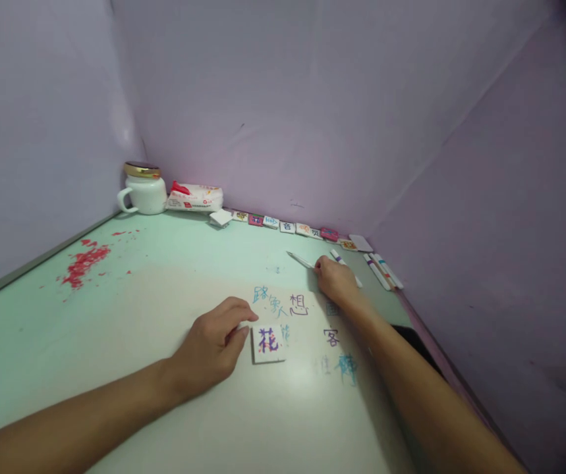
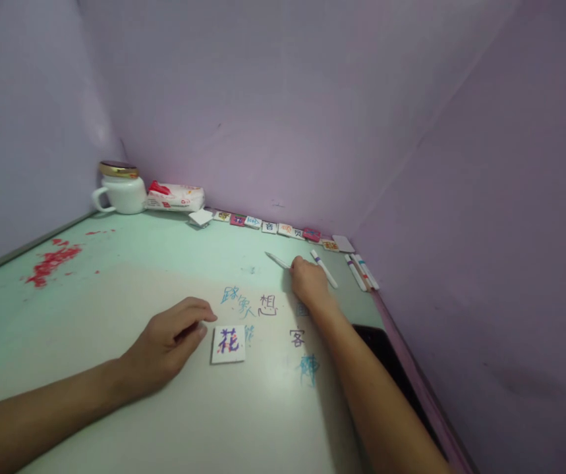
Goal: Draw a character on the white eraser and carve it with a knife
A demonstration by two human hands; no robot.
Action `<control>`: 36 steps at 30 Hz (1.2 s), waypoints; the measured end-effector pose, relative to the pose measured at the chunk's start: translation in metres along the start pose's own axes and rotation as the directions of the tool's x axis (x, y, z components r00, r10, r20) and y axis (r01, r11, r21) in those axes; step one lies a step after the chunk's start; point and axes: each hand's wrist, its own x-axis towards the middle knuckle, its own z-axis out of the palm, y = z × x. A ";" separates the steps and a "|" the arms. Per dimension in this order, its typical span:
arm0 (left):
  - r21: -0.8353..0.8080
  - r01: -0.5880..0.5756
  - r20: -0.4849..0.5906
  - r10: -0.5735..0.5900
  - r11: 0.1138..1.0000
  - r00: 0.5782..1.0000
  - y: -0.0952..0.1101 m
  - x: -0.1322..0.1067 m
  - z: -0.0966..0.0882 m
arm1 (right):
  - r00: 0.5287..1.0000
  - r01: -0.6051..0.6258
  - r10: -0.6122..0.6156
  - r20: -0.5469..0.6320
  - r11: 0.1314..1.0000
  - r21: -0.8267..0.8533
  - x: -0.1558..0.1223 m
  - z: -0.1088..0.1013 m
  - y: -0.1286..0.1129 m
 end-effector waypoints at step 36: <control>0.150 -0.054 0.378 -0.007 0.987 0.926 0.006 0.003 -0.002 | 0.991 -0.087 0.102 0.085 0.010 0.996 -0.161 -0.002 -0.043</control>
